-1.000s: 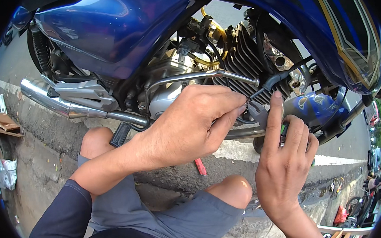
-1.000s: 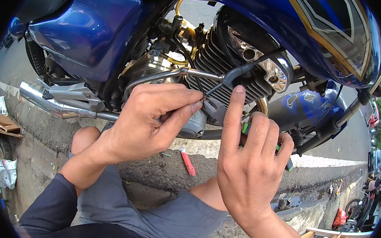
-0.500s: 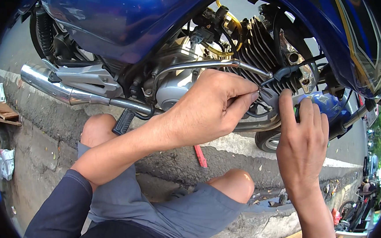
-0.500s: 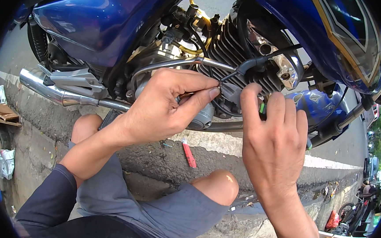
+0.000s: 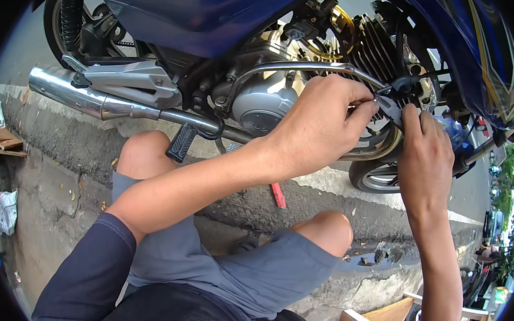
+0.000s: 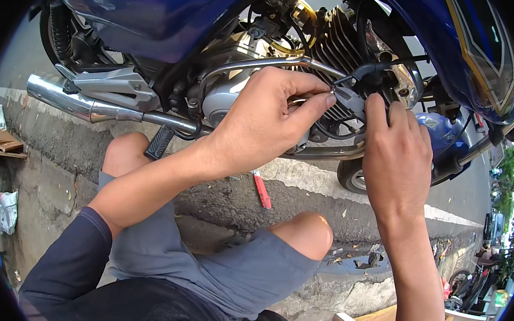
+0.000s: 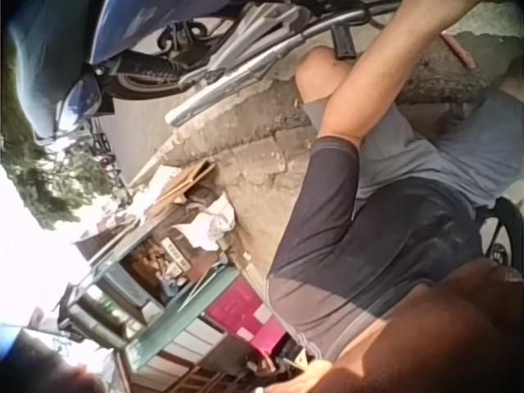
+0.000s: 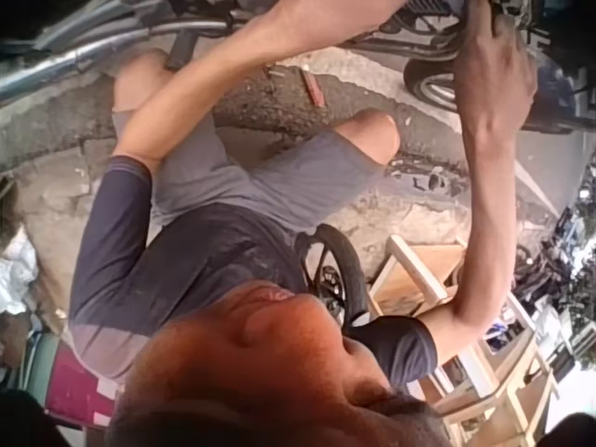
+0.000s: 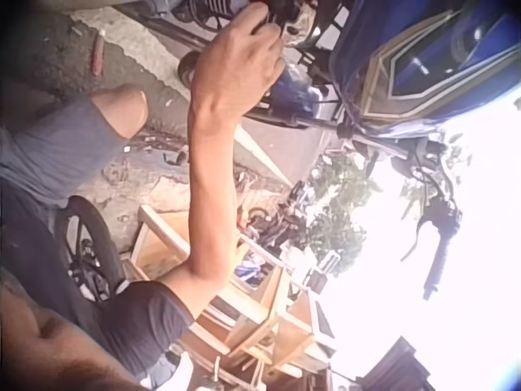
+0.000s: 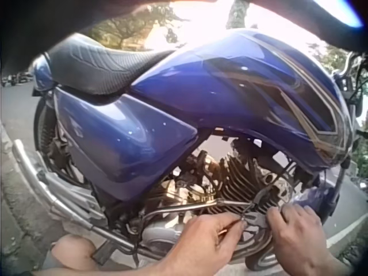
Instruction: The person works on a motorcycle cable, using pliers and hands to strip the wire end and fit a metal connector onto it.
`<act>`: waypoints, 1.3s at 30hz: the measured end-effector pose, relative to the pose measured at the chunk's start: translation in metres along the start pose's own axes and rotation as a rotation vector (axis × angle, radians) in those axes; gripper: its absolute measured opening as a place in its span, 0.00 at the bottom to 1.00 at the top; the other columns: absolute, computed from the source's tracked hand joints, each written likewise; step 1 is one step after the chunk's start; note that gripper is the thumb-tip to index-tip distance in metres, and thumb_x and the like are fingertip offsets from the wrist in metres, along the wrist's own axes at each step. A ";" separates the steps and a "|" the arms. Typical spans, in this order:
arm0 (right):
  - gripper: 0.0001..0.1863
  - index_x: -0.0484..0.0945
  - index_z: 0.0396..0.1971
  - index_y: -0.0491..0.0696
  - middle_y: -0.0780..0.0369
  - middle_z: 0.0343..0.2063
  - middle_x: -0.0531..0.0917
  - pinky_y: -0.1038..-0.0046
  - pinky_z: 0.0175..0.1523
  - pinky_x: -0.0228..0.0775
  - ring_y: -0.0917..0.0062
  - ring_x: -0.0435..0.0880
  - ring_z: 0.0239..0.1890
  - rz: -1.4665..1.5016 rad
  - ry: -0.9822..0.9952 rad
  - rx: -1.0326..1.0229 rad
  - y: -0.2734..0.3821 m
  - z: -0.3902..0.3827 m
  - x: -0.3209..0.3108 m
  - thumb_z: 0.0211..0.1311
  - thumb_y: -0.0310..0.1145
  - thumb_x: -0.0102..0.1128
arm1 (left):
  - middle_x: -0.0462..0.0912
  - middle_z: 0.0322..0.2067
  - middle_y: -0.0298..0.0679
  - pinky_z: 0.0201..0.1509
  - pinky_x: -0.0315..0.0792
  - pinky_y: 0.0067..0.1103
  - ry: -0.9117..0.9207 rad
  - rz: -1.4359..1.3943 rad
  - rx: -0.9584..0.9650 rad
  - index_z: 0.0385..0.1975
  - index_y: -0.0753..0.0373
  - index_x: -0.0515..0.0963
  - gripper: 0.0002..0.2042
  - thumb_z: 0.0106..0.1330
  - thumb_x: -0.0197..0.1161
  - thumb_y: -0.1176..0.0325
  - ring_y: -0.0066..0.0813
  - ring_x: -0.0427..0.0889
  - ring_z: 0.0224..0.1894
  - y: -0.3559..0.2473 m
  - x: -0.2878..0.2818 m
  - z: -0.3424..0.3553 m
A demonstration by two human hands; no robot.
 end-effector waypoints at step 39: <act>0.14 0.78 0.42 0.43 0.46 0.29 0.88 0.48 0.42 0.78 0.43 0.89 0.36 0.537 -0.464 0.883 0.109 0.002 0.017 0.69 0.39 0.66 | 0.78 0.60 0.43 0.65 0.73 0.24 0.046 -0.960 -0.290 0.69 0.71 0.72 0.30 0.79 0.66 0.52 0.27 0.77 0.60 0.004 0.051 -0.046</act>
Point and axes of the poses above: each hand's wrist, its own z-axis towards the middle knuckle, its own x-axis out of the palm, y = z × x, the point moved 1 cm from there along z, towards the middle knuckle
